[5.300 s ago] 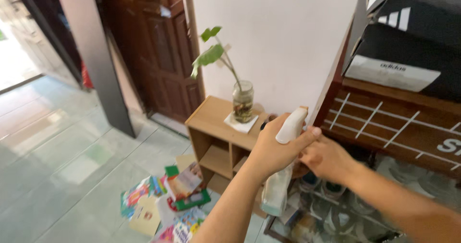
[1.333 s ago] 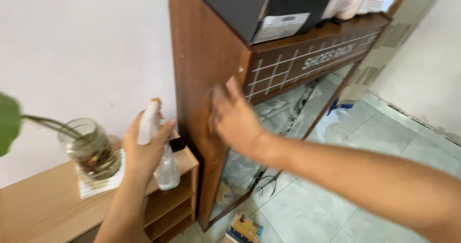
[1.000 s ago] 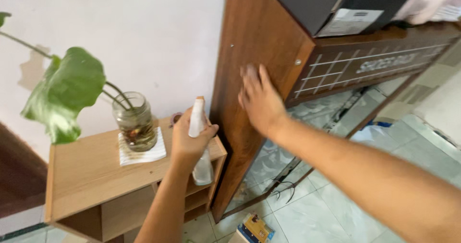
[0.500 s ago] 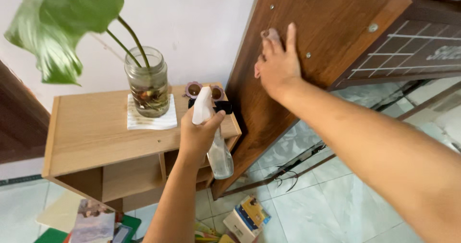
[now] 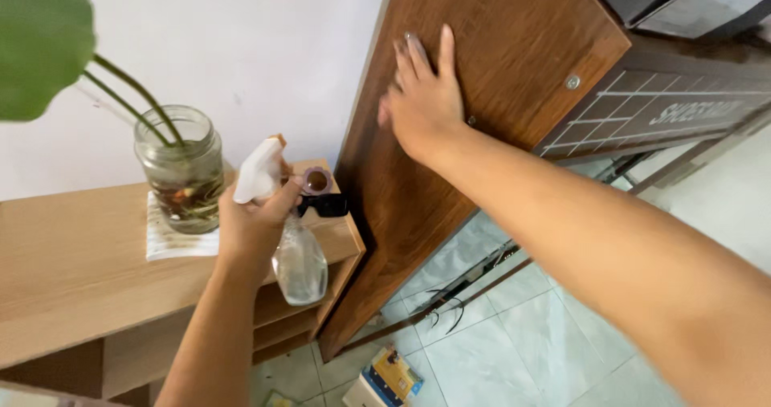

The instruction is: The person cleans a shoe rack by spraying a liquid from a bottle onto its wooden and glass surfaces and wiping them with a cloth. They move a shoe box and shoes aside to wipe the areas underneath and clean the sides of the rack.

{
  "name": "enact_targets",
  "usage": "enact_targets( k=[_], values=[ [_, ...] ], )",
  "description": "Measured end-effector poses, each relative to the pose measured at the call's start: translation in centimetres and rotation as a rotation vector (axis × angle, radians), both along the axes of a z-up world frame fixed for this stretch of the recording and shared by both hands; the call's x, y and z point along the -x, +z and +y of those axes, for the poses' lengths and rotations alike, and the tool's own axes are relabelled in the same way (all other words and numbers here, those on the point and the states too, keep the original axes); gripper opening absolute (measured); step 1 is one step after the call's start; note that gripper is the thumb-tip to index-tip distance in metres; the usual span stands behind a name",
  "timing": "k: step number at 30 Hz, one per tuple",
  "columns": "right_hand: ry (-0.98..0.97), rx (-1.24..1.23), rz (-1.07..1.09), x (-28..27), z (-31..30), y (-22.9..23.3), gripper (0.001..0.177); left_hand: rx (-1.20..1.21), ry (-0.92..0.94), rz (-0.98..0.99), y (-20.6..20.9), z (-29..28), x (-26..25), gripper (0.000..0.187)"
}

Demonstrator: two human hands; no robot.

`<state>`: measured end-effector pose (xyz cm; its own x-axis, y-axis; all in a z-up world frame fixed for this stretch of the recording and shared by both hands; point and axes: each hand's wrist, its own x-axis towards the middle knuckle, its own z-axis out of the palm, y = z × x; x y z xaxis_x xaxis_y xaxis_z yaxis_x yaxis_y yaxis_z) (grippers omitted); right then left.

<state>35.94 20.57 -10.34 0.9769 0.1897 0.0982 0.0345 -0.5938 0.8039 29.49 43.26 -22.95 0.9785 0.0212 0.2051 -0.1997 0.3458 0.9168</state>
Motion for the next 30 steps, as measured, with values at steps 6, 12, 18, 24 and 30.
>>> enact_targets(
  k=[6,12,18,24,30],
  values=[
    [-0.132,0.31,0.407,-1.1,3.3,-6.8,0.069,-0.069,0.049,0.093,-0.5,0.8,-1.1,0.045],
    [-0.126,0.205,0.714,4.7,2.5,-12.4,0.056,-0.05,0.041,0.037,-1.9,1.3,-2.2,0.056],
    [-0.25,0.075,0.288,-4.8,4.5,-1.6,0.052,-0.075,0.071,0.093,-3.2,0.7,-2.9,0.035],
    [-0.135,0.183,0.281,-10.2,4.9,-7.1,0.056,-0.092,0.076,0.066,-2.4,0.4,-2.2,0.035],
    [-0.151,0.128,0.5,-3.1,3.1,-19.0,0.057,-0.053,0.013,0.123,0.4,-0.7,-1.3,0.051]
  ],
)
